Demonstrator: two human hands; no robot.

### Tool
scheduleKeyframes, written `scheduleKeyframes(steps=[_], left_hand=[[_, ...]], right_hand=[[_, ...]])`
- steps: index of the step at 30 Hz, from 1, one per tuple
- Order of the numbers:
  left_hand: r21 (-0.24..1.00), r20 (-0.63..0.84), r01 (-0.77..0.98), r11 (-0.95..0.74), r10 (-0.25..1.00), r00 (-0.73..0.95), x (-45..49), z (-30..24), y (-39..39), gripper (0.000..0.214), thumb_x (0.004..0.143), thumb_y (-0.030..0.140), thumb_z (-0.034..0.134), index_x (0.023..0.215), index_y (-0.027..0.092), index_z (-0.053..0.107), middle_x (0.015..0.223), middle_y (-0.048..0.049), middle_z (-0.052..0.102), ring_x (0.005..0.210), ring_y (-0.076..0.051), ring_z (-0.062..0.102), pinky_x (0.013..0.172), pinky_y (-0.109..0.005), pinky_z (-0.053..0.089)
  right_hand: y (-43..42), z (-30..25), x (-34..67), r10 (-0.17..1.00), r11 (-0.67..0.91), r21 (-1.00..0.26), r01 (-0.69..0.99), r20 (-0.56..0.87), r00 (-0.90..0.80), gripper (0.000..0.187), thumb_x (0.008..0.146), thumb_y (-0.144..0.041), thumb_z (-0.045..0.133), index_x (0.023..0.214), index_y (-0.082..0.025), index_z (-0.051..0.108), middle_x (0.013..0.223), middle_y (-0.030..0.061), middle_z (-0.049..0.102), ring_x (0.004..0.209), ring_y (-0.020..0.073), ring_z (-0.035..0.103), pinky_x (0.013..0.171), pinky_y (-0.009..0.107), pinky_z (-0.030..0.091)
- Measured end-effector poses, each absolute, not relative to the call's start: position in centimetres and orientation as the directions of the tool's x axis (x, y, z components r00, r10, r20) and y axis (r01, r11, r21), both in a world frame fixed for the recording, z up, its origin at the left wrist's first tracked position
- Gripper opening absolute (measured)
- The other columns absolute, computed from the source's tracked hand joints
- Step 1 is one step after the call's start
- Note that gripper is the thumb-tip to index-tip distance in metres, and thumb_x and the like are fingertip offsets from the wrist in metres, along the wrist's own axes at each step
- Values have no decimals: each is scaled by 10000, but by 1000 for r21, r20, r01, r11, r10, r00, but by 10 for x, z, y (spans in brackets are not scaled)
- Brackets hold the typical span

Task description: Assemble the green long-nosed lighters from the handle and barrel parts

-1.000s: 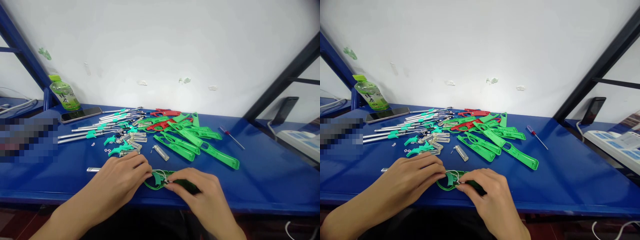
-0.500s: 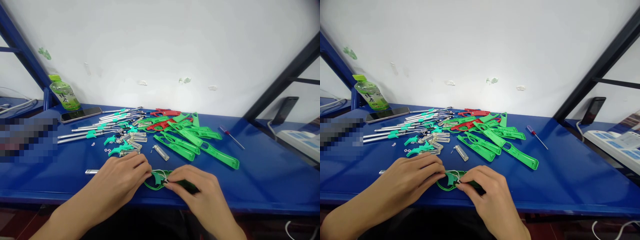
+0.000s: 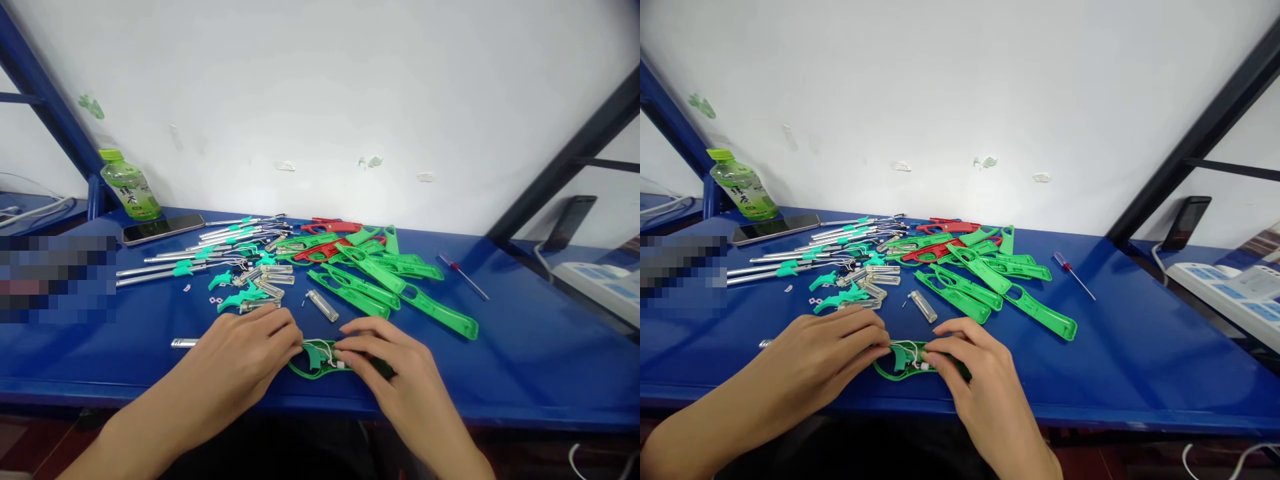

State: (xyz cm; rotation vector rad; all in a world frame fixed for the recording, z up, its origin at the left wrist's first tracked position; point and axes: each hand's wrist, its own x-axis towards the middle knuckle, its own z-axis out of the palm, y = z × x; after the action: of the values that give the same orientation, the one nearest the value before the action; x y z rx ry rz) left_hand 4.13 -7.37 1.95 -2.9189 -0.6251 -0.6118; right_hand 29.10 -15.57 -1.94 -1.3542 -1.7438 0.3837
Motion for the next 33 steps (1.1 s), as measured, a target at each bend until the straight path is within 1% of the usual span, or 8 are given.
scheduleKeyframes(steps=[6,11,17,22,27,29,31,33], left_hand=[[11,414,394,-919,362,835,42,20,-72,461,1226,273,314,974,208,695,920,-24,723,809,-199,692,611,-346,417],[20,400,393,-920,367,840,42,20,-74,380,1208,221,378,1022,211,709,964,-30,737,846,-200,701,639,-325,444],[-6,374,400,-917,369,851,42,19,-76,367,1191,185,370,1032,212,700,968,-38,735,839,-230,714,599,-357,432],[-18,365,409,-912,375,852,42,21,-78,367,1183,166,366,1039,222,699,979,-31,742,833,-230,719,575,-365,407],[-18,335,429,-903,399,854,40,20,-81,289,1088,51,468,1081,219,703,1016,-35,752,862,-244,718,598,-370,403],[-18,319,433,-901,406,856,39,20,-81,269,1047,27,517,1082,219,702,1027,-35,750,874,-247,718,596,-370,394],[-16,303,434,-901,409,861,40,21,-82,264,1009,2,554,1059,216,700,1017,-33,742,862,-242,716,590,-366,387],[-21,290,433,-901,409,865,41,24,-83,281,963,-32,571,1021,214,694,990,-30,731,836,-234,709,581,-360,382]], right_hand=[[-155,-17,284,905,349,-702,621,423,-30,163,1082,-189,696,983,-272,796,1097,-18,813,969,162,795,894,240,580],[-156,-14,280,917,336,-714,615,397,-39,157,1129,-209,631,1021,-273,725,1013,-30,792,923,162,765,847,267,542],[-156,-18,280,903,336,-695,636,430,-7,137,1144,-239,605,1063,-279,708,1017,-23,810,903,185,775,831,297,525],[-157,-20,279,905,324,-689,648,426,1,145,1146,-234,600,1054,-288,697,998,-48,808,891,169,771,836,285,518],[-158,-18,278,893,329,-690,645,449,26,132,1134,-242,617,1073,-298,721,1023,-57,824,911,154,784,844,257,538],[-160,-15,279,879,324,-700,636,472,72,128,1129,-259,621,1082,-297,734,981,-52,821,856,146,781,802,241,552],[-162,-11,280,872,320,-715,622,478,101,139,1120,-291,630,1037,-288,741,891,-46,793,758,141,751,726,236,554],[-164,-6,282,887,334,-729,597,458,63,160,1095,-310,669,952,-276,734,847,-38,766,712,142,716,681,236,548]])
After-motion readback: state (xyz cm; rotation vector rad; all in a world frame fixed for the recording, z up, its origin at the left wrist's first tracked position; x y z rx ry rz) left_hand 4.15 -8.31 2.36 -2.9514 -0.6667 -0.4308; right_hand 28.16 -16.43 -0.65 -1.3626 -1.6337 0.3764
